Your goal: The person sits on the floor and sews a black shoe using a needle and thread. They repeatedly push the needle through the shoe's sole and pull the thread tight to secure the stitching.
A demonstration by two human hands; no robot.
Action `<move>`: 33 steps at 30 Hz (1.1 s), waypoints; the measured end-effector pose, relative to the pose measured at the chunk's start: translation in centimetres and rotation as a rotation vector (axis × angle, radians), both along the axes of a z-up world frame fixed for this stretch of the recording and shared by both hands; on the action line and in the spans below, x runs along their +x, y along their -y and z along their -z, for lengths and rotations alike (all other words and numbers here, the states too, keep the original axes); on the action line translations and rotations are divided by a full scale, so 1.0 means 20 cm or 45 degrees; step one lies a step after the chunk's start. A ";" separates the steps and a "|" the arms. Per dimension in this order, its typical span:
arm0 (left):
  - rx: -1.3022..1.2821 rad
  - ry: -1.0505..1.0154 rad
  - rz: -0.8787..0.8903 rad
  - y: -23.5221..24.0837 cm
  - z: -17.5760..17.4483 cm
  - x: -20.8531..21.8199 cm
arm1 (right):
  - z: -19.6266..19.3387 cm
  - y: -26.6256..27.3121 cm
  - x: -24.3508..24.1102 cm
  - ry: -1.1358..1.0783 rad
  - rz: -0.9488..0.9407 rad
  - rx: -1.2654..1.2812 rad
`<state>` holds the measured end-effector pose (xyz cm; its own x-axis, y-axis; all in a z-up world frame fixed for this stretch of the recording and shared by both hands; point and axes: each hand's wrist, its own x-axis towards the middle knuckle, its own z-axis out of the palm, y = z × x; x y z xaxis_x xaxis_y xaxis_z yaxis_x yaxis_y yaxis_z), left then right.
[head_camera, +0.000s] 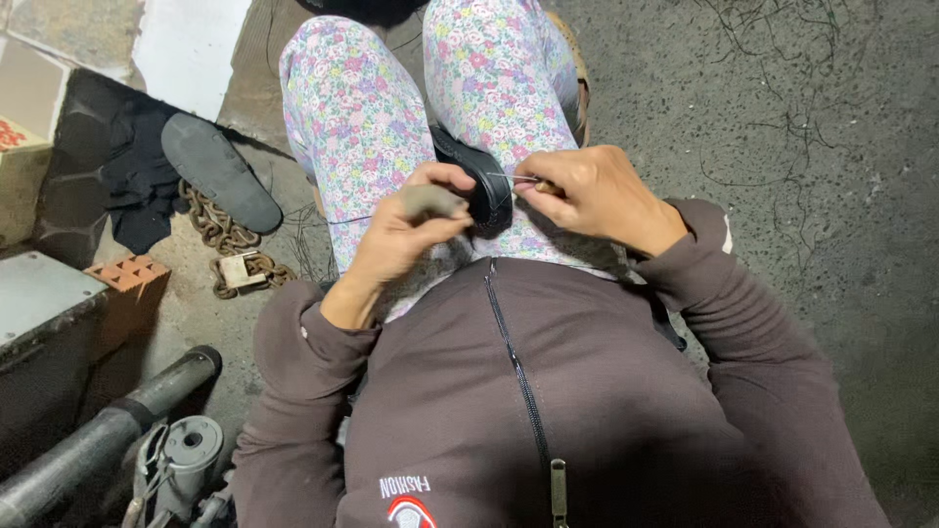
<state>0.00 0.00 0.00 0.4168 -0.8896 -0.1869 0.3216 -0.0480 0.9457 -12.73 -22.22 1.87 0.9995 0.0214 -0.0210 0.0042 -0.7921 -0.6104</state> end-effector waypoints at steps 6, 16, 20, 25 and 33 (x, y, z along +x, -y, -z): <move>-0.688 -0.802 -0.228 0.00 -0.02 0.18 | -0.04 0.05 0.06 -0.754 0.118 0.904; -0.144 -0.501 -0.824 0.66 0.16 0.36 | -0.07 -0.07 0.12 -1.067 0.731 1.569; -0.181 -0.560 -0.946 0.63 0.17 0.43 | -0.07 -0.07 0.16 -1.011 0.674 1.474; -0.272 -0.662 -0.455 0.35 -0.05 0.42 | -0.04 -0.02 0.06 -0.990 0.521 1.346; -0.386 0.054 0.589 0.09 -0.15 0.24 | -0.16 0.04 0.02 -0.034 0.216 0.695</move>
<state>4.88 -1.75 3.01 -0.0285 -0.9930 0.1148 0.2928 0.1015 0.9508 -12.33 -22.94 5.06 0.9893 -0.1240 -0.0774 -0.1166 -0.3500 -0.9295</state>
